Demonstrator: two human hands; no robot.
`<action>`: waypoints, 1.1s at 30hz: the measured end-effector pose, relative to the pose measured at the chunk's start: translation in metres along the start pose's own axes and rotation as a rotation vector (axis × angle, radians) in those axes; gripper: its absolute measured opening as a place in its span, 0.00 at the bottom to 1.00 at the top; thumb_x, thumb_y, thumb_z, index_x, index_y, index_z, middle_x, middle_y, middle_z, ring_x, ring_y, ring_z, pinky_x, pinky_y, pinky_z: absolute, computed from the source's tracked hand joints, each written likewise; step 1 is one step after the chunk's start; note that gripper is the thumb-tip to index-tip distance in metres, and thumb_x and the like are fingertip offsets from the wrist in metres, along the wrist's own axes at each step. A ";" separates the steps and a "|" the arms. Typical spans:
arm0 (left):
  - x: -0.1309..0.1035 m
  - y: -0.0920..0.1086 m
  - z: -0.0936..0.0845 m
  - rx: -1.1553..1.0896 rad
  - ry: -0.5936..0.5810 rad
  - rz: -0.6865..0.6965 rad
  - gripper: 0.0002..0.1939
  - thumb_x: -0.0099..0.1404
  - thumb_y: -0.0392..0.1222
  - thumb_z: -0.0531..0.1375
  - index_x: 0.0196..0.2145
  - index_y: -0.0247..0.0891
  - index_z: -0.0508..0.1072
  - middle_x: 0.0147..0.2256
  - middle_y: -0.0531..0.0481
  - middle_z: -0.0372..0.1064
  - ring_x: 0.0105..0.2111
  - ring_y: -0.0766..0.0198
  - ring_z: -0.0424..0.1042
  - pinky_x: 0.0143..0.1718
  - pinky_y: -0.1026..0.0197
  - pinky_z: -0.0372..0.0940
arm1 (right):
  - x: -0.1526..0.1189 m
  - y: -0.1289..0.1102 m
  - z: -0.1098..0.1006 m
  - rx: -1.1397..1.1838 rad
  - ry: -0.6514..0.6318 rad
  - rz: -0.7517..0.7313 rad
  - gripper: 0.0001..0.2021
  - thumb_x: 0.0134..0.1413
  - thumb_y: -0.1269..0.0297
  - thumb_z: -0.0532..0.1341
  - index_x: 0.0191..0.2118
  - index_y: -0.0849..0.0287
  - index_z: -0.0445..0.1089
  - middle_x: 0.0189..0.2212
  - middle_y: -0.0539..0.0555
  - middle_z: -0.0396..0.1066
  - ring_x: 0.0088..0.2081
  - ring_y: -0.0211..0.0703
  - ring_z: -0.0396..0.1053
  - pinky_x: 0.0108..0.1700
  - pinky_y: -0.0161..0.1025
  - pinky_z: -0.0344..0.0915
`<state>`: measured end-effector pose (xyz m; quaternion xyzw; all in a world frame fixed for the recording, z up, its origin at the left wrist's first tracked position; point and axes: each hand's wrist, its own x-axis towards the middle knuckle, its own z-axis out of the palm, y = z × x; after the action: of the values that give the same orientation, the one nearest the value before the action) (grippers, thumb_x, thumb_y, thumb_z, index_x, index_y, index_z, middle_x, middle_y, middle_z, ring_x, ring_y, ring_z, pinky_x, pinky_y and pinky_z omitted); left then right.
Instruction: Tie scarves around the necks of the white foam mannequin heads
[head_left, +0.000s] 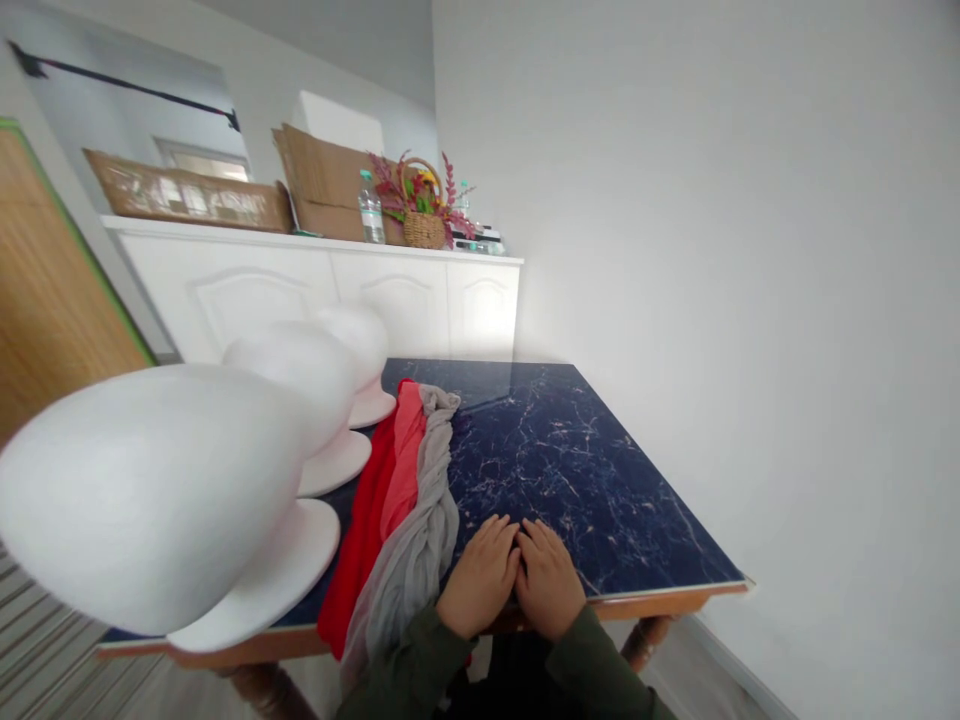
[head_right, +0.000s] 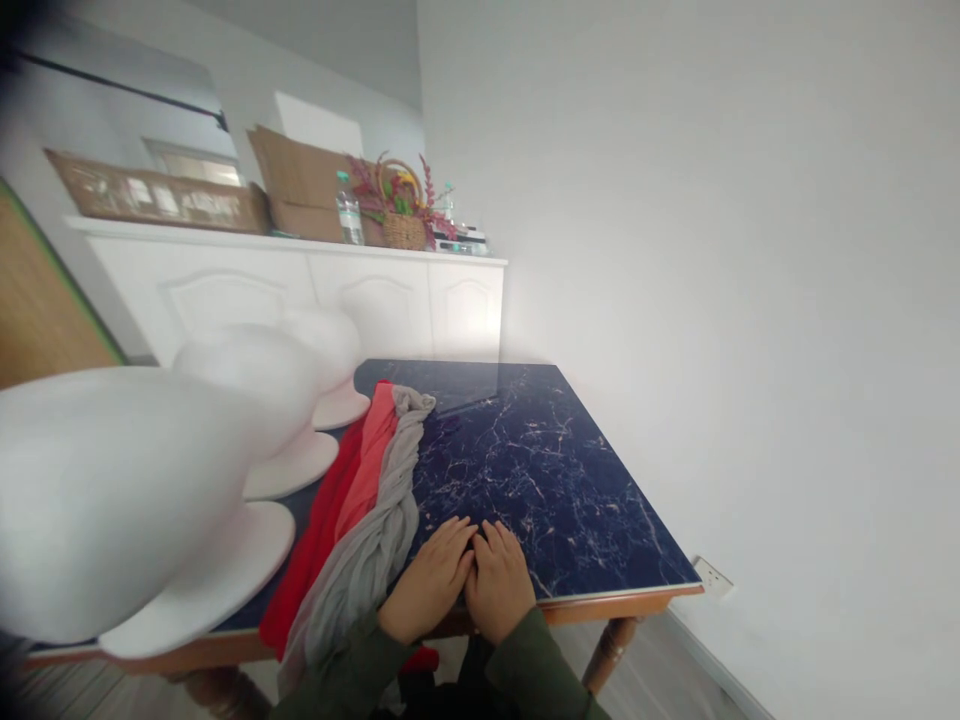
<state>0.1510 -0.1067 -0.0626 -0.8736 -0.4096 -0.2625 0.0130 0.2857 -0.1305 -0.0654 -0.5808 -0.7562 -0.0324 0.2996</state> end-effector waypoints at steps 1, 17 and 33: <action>0.000 0.002 -0.002 0.009 -0.007 -0.001 0.18 0.66 0.36 0.45 0.51 0.31 0.64 0.52 0.39 0.63 0.56 0.56 0.58 0.55 0.49 0.59 | 0.000 0.000 0.000 0.005 0.000 0.006 0.18 0.53 0.72 0.50 0.49 0.62 0.68 0.50 0.59 0.66 0.55 0.47 0.59 0.57 0.48 0.55; 0.001 0.004 -0.004 -0.014 -0.026 -0.041 0.19 0.66 0.37 0.45 0.52 0.30 0.62 0.53 0.39 0.63 0.56 0.55 0.58 0.55 0.47 0.59 | -0.001 0.000 0.000 0.019 -0.015 0.031 0.18 0.53 0.71 0.50 0.49 0.62 0.67 0.51 0.57 0.65 0.55 0.47 0.58 0.57 0.47 0.55; 0.005 0.006 -0.005 -0.108 -0.040 -0.073 0.19 0.65 0.37 0.46 0.52 0.30 0.63 0.53 0.39 0.63 0.56 0.55 0.58 0.56 0.46 0.57 | 0.000 -0.001 -0.003 0.006 -0.045 0.035 0.18 0.53 0.71 0.50 0.49 0.62 0.67 0.51 0.57 0.65 0.55 0.47 0.58 0.58 0.46 0.54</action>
<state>0.1559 -0.1080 -0.0548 -0.8624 -0.4268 -0.2672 -0.0521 0.2858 -0.1321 -0.0628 -0.5935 -0.7526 -0.0119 0.2849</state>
